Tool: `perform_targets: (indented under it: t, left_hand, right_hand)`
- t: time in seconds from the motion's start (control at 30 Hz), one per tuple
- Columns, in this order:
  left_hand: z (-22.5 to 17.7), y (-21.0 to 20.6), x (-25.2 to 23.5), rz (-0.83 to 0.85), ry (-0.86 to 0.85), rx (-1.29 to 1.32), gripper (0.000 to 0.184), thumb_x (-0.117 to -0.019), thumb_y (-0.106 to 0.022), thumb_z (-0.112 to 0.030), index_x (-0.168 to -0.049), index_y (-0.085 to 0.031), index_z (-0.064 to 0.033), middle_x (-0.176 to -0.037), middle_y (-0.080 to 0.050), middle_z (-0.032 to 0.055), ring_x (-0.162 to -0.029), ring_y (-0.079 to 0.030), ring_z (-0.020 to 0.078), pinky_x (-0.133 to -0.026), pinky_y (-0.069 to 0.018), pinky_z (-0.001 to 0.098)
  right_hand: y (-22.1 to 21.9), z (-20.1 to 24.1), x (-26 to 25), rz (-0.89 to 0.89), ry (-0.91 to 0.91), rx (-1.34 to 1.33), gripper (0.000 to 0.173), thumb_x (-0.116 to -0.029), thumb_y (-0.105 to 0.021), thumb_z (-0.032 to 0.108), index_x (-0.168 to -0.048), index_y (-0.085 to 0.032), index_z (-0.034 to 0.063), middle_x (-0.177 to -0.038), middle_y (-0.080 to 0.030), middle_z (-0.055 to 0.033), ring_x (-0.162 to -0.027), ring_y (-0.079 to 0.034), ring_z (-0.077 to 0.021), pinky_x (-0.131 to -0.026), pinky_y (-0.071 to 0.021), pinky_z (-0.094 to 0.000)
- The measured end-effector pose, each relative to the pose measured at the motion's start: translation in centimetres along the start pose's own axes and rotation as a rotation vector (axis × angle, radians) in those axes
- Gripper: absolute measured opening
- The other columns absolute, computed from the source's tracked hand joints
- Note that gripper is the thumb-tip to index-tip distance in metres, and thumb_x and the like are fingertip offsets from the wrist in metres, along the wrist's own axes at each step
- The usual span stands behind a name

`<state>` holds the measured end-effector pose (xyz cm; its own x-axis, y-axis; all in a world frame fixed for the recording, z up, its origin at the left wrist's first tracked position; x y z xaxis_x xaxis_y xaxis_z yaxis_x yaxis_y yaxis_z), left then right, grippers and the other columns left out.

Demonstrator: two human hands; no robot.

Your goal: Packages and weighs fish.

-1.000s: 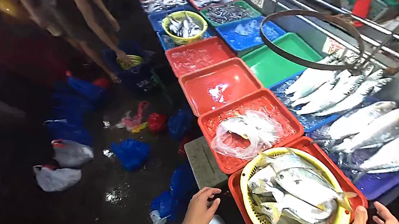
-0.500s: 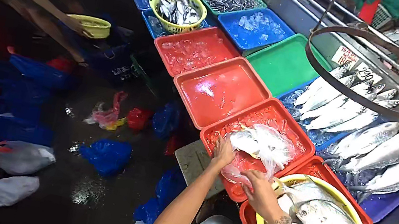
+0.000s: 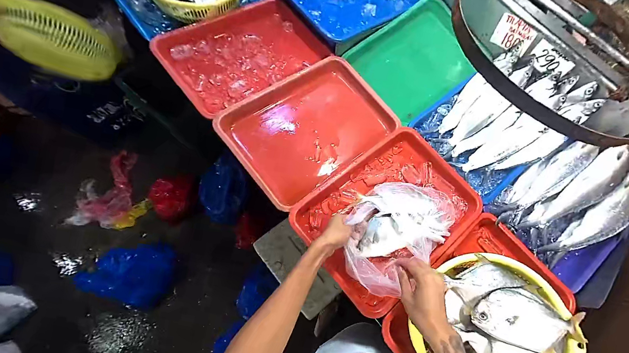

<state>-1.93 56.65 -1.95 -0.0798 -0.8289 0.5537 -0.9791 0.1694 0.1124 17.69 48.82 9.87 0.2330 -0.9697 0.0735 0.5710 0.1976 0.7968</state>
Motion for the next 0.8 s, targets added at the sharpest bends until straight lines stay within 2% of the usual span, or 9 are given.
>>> perform_targets:
  t: [0.07, 0.13, 0.23, 0.27, 0.33, 0.4, 0.47, 0.63, 0.8]
  left_hand:
    - [-0.3, -1.0, 0.5, -0.006, 0.007, 0.002, 0.026, -0.1042, -0.048, -0.005, -0.123, -0.063, 0.0059, -0.111, -0.068, 0.0213, -0.1, -0.067, 0.0266, -0.092, -0.0541, 0.0472]
    - [-0.8, -0.8, 0.9, -0.073, 0.016, -0.127, 0.028, -0.1017, -0.052, -0.007, -0.124, -0.064, 0.0039, -0.117, -0.068, 0.0242, -0.11, -0.066, 0.0336, -0.098, -0.051, 0.0542]
    - [-0.9, 0.8, 2.4, -0.233, -0.026, -0.347, 0.04, -0.0977, -0.061, -0.012, -0.137, -0.06, -0.0032, -0.128, -0.066, 0.0227, -0.122, -0.062, 0.038, -0.105, -0.0473, 0.0591]
    - [-0.8, 1.2, 3.0, -0.296, -0.044, -0.374, 0.044, -0.0959, -0.064, -0.012, -0.139, -0.057, -0.0038, -0.131, -0.064, 0.0225, -0.124, -0.061, 0.0384, -0.106, -0.0468, 0.0585]
    - [0.0, 1.7, 4.1, -0.39, -0.086, -0.39, 0.053, -0.092, -0.07, -0.01, -0.142, -0.054, -0.0035, -0.134, -0.06, 0.0236, -0.122, -0.061, 0.0389, -0.104, -0.0488, 0.0567]
    - [0.6, 1.8, 4.9, -0.438, -0.151, -0.399, 0.056, -0.09, -0.073, -0.01, -0.142, -0.054, -0.003, -0.134, -0.059, 0.0232, -0.119, -0.063, 0.0374, -0.102, -0.051, 0.0539]
    - [0.8, 1.5, 5.2, -0.449, -0.208, -0.401, 0.055, -0.0899, -0.073, -0.008, -0.142, -0.055, -0.0029, -0.134, -0.06, 0.023, -0.118, -0.063, 0.0371, -0.102, -0.0516, 0.0528]
    - [1.5, 2.6, 5.4, -0.467, -0.232, -0.399, 0.054, -0.0885, -0.076, -0.012, -0.139, -0.059, -0.0058, -0.134, -0.06, 0.022, -0.112, -0.065, 0.0348, -0.097, -0.0548, 0.051]
    - [1.7, 3.1, 5.7, -0.487, -0.296, -0.386, 0.059, -0.0841, -0.082, -0.014, -0.137, -0.059, -0.0004, -0.131, -0.06, 0.0276, -0.113, -0.064, 0.0401, -0.095, -0.0543, 0.0544]
  right_hand:
    - [-1.6, 0.6, -2.0, 0.059, -0.07, 0.024, 0.027, -0.1021, -0.053, 0.011, -0.118, -0.073, 0.0029, -0.112, -0.072, -0.0166, -0.107, -0.07, -0.0306, -0.098, -0.0546, -0.0483]
    - [-4.0, 0.6, -3.7, 0.199, -0.115, 0.125, 0.03, -0.1013, -0.052, 0.008, -0.124, -0.071, 0.0039, -0.121, -0.069, -0.0182, -0.116, -0.066, -0.0339, -0.101, -0.0521, -0.0498]
    - [-7.9, -0.3, -4.9, 0.302, 0.037, 0.332, 0.04, -0.0942, -0.052, -0.006, -0.131, -0.066, 0.0035, -0.137, -0.061, -0.0215, -0.13, -0.056, -0.0399, -0.106, -0.0479, -0.0526]
    - [-8.9, -0.7, -5.2, 0.322, 0.124, 0.383, 0.047, -0.0922, -0.052, -0.009, -0.136, -0.063, 0.0045, -0.145, -0.056, -0.0224, -0.136, -0.051, -0.0417, -0.111, -0.0431, -0.0554]
    - [-10.3, -0.9, -5.7, 0.463, 0.234, 0.455, 0.063, -0.0901, -0.054, -0.013, -0.149, -0.052, 0.0098, -0.161, -0.04, -0.021, -0.15, -0.034, -0.0433, -0.12, -0.0261, -0.0646]
    - [-11.5, -0.7, -6.1, 0.607, 0.298, 0.521, 0.07, -0.0872, -0.06, -0.013, -0.152, -0.049, 0.0134, -0.166, -0.031, -0.0193, -0.156, -0.02, -0.0439, -0.12, -0.015, -0.0739]
    - [-12.2, -0.7, -6.7, 0.702, 0.329, 0.585, 0.066, -0.0903, -0.06, -0.01, -0.151, -0.049, 0.0143, -0.166, -0.03, -0.0208, -0.157, -0.015, -0.0448, -0.118, -0.0096, -0.0783]
    - [-13.1, -0.7, -8.7, 0.691, 0.412, 0.621, 0.067, -0.088, -0.064, -0.011, -0.148, -0.053, 0.017, -0.156, -0.045, -0.0233, -0.153, -0.024, -0.0482, -0.115, -0.0109, -0.0818]
    - [-12.6, -1.1, -8.8, 0.635, 0.473, 0.617, 0.078, -0.0816, -0.078, -0.002, -0.15, -0.052, 0.0233, -0.152, -0.046, -0.0233, -0.146, -0.035, -0.0488, -0.111, -0.016, -0.0847]
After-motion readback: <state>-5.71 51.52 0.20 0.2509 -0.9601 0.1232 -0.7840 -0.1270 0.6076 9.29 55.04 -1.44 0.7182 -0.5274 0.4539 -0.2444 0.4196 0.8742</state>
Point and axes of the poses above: each hand's wrist, its own x-axis away from the middle knuckle, its own y-axis out of the back of the hand, z = x × y, the point moved 6 cm from there along -x, towards the middle knuckle
